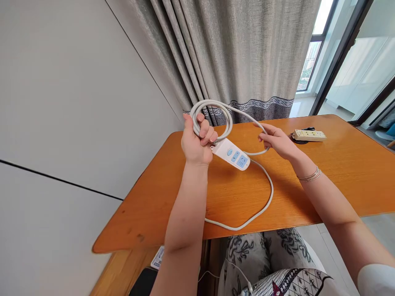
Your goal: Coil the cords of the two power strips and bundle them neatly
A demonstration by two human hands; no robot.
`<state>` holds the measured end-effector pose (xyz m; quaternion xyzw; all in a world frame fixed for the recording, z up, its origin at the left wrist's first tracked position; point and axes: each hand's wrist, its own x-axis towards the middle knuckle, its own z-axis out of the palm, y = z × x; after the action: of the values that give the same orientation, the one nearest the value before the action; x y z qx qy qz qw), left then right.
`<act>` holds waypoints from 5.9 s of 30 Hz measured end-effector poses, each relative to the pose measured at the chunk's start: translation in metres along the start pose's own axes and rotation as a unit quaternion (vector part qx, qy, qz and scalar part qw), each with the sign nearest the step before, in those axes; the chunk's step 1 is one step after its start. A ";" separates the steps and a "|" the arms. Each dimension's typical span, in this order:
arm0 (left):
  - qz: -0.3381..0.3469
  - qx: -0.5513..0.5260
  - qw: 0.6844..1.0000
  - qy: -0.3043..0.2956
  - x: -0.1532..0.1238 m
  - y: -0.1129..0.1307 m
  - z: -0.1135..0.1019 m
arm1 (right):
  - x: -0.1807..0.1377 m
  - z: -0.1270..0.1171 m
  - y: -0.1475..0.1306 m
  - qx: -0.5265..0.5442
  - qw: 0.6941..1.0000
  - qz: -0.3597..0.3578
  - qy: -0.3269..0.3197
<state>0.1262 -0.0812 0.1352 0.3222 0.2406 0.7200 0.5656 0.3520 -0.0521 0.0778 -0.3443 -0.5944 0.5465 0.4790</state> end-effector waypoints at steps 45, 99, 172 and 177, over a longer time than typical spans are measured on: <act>0.178 0.502 0.829 -0.169 0.012 -0.067 -0.037 | -0.030 0.068 0.009 0.125 0.973 0.132 -0.145; -0.174 0.223 0.907 -0.312 -0.018 -0.052 -0.003 | -0.012 0.023 -0.017 -0.129 0.990 -0.058 0.023; -0.248 0.273 0.784 -0.499 -0.012 -0.045 -0.014 | -0.033 0.006 -0.044 -0.428 0.850 -0.295 -0.086; -0.242 0.171 0.856 -0.423 -0.011 -0.048 -0.012 | -0.026 0.003 -0.040 -0.360 0.887 -0.289 -0.015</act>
<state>0.1505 -0.0801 0.0904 0.6186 0.1676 0.3022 0.7056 0.3620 -0.0840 0.1121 -0.2977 -0.8305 0.1374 0.4503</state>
